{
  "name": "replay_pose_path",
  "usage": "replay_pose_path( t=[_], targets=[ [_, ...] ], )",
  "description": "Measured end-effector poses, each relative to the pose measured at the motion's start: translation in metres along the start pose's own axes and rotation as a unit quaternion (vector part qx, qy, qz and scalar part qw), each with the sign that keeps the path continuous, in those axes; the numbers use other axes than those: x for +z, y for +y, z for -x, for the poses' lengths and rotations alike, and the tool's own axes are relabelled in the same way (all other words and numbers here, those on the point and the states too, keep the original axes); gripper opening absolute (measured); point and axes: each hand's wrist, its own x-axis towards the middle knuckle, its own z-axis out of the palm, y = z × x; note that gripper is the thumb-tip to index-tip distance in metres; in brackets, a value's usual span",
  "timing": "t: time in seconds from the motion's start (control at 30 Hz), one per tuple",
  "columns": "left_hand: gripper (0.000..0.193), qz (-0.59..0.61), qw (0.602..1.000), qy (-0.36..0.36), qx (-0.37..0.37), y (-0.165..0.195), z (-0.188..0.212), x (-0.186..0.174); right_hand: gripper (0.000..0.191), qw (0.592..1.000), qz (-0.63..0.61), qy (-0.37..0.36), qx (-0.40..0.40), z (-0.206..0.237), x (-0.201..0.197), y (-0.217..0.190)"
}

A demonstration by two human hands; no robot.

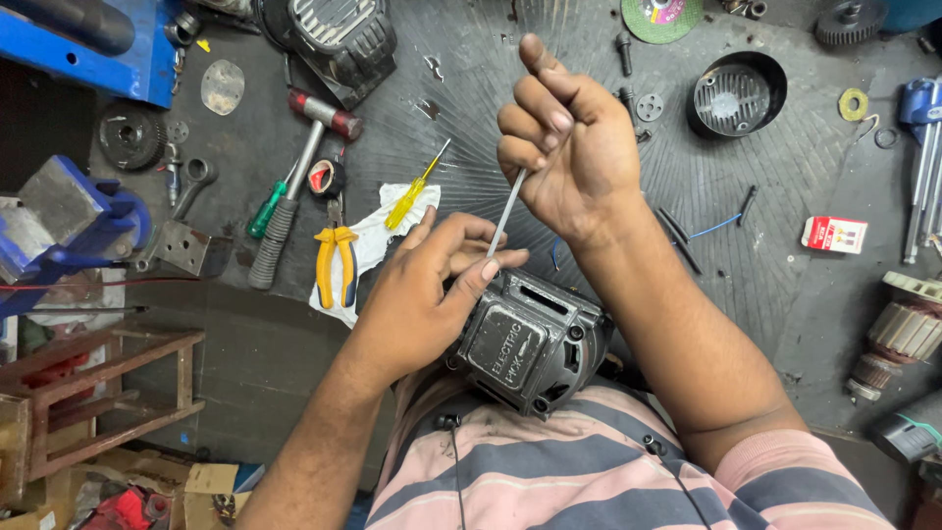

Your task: The person holds an electric blower motor housing on a cluttered workbench, picks up small screws from the bench, and uses a hex key to loosen fasteners on the housing. They work a screwdriver and a small metal piece by hand, then lift the fan and motor assembly out of the housing and set the opened housing on the bench.

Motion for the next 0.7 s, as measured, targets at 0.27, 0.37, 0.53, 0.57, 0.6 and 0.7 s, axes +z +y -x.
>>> replay_pose_path(
  t=[0.27, 0.37, 0.53, 0.57, 0.6, 0.7],
  targets=[
    [0.024, -0.080, 0.993, 0.018, 0.090, -0.009, 0.008, 0.003, 0.013, 0.993, -0.014, -0.087, 0.082, 0.001, -0.014, -0.007],
    [0.053, -0.129, 0.982, -0.015, 0.138, -0.011, 0.012, -0.002, 0.029, 0.988, -0.006, -0.130, 0.083, 0.006, -0.019, -0.001],
    [0.122, -0.213, 0.950, -0.056, 0.222, -0.016, 0.014, -0.015, 0.059, 0.989, -0.022, -0.123, 0.084, 0.006, -0.021, -0.001],
    [0.120, -0.217, 0.949, -0.056, 0.224, -0.016, 0.014, -0.016, 0.063, 0.989, -0.025, -0.121, 0.087, 0.006, -0.020, -0.002],
    [0.119, -0.221, 0.947, -0.056, 0.227, -0.017, 0.013, -0.017, 0.063, 0.990, -0.010, -0.117, 0.077, 0.007, -0.019, -0.004],
    [0.114, -0.217, 0.947, -0.042, 0.233, -0.018, 0.009, -0.015, 0.064, 0.994, 0.029, -0.098, 0.042, 0.017, -0.018, -0.007]
  ],
)
